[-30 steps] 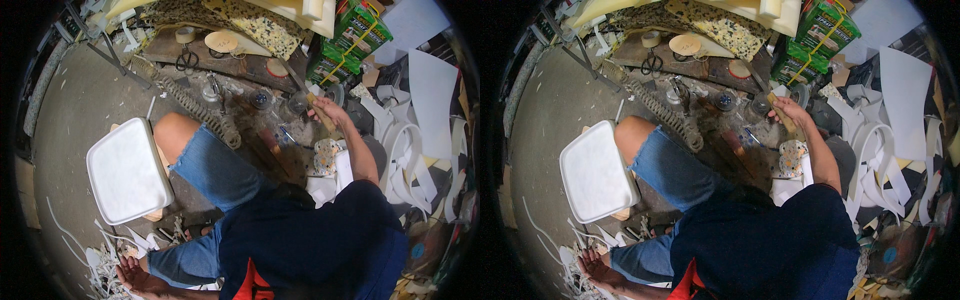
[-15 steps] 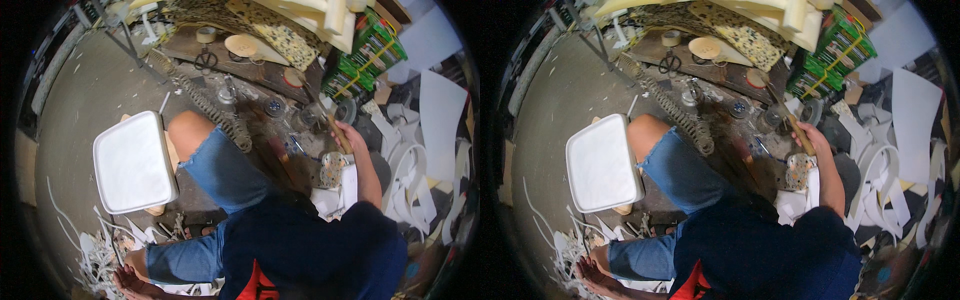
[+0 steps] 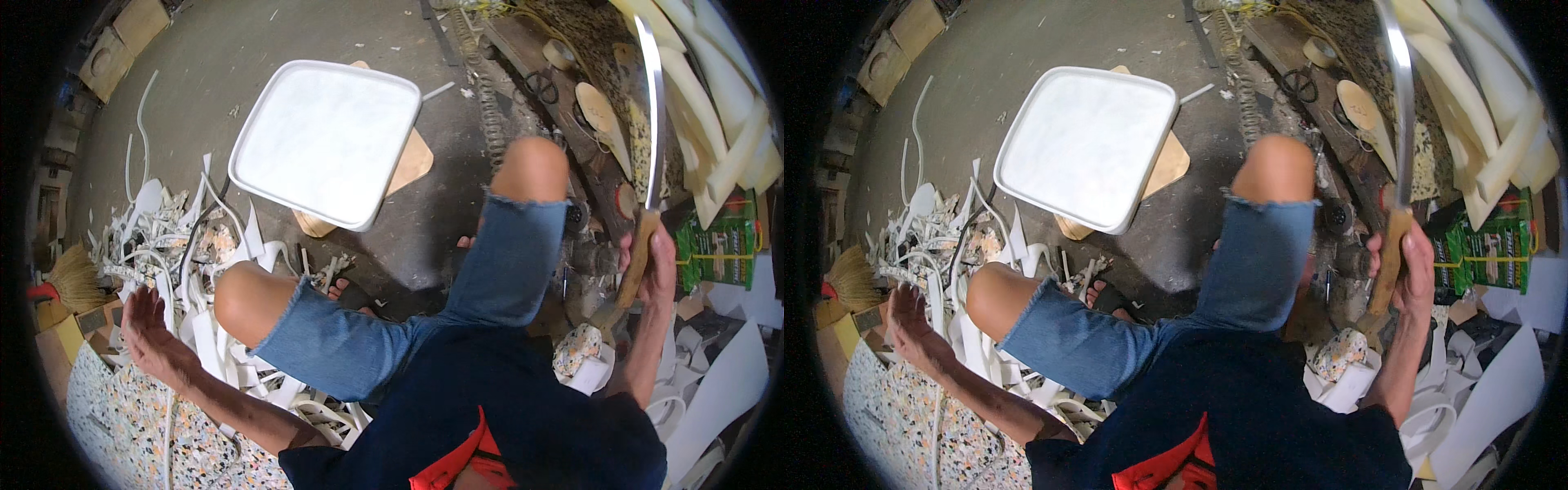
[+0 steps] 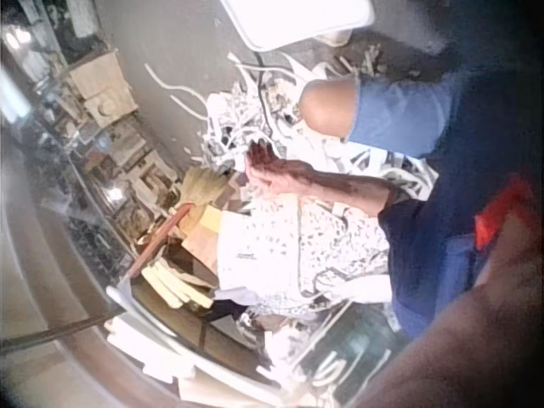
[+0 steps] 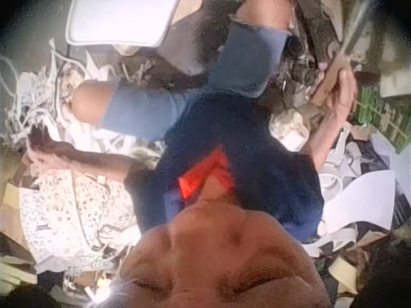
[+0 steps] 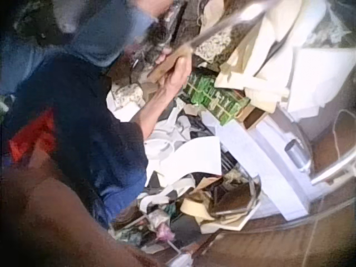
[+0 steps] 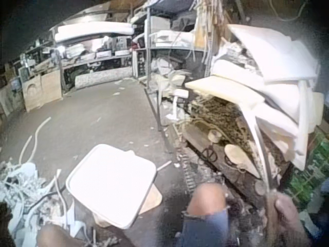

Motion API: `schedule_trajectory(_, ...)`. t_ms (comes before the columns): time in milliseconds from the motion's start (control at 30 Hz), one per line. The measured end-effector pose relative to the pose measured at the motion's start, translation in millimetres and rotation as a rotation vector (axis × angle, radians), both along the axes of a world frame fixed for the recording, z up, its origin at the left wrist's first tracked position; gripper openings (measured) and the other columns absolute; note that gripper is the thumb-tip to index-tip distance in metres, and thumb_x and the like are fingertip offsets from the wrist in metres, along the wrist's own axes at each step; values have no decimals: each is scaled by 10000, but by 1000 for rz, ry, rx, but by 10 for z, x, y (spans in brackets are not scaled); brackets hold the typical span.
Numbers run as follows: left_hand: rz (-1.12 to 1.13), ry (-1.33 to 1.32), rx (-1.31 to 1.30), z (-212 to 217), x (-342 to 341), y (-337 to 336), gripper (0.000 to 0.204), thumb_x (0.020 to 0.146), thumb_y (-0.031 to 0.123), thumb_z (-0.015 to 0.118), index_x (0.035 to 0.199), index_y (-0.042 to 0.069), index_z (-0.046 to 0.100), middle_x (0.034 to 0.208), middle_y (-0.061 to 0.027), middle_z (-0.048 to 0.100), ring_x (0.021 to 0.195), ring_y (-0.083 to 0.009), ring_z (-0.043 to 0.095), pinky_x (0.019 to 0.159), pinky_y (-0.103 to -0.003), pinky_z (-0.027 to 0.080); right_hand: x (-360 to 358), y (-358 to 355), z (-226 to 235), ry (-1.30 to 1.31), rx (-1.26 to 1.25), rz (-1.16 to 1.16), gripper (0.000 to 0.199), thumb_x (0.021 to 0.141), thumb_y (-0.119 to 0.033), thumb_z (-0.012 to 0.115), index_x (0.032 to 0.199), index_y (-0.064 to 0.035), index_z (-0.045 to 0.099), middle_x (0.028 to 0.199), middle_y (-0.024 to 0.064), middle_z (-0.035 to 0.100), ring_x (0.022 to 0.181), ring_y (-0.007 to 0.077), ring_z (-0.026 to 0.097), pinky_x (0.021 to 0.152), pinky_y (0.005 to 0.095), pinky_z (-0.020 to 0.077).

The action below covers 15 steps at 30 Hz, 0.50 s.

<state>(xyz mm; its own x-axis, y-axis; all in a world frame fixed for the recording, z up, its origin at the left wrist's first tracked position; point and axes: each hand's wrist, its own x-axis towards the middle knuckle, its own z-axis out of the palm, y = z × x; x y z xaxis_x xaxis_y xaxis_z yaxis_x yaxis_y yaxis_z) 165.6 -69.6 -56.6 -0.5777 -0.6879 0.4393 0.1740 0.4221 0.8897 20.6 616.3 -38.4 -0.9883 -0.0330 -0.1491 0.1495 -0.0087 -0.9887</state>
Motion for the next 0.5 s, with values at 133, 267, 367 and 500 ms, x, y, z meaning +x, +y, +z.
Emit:
schedule_trajectory(133,35,-94,148,-451,-312,-169,418,1083,290,483,1303,-52,582,1243,-196,668,1098,-270,668,957,-366,525,-589,-1158,235,-143,180,300,483,1043,-331,489,1365,25,541,994,120,685,772,143,648,700,275,558)
schedule_trajectory(267,72,-336,232,-1011,-699,-340,324,1056,257,556,1185,-17,671,1122,-131,712,1011,-185,672,893,-310,527,-979,-2280,-315,-225,26,581,327,1049,-160,518,1342,-17,549,1015,56,672,831,112,631,757,266,554)
schedule_trajectory(367,25,-512,235,-1507,-1084,-391,241,1006,187,639,1118,-17,703,1050,-86,731,980,-170,667,834,-284,516,-1055,-2767,-792,-397,101,562,339,1055,-190,527,1352,-27,547,987,40,665,809,86,596,725,252,522)
schedule_trajectory(500,-316,-628,-63,-2225,-1450,72,285,871,210,780,1044,-4,706,1043,-125,718,982,-249,664,843,-344,510,-978,-2933,-1288,-543,235,510,357,1052,-207,544,1356,-20,543,984,25,669,811,69,570,734,244,493)
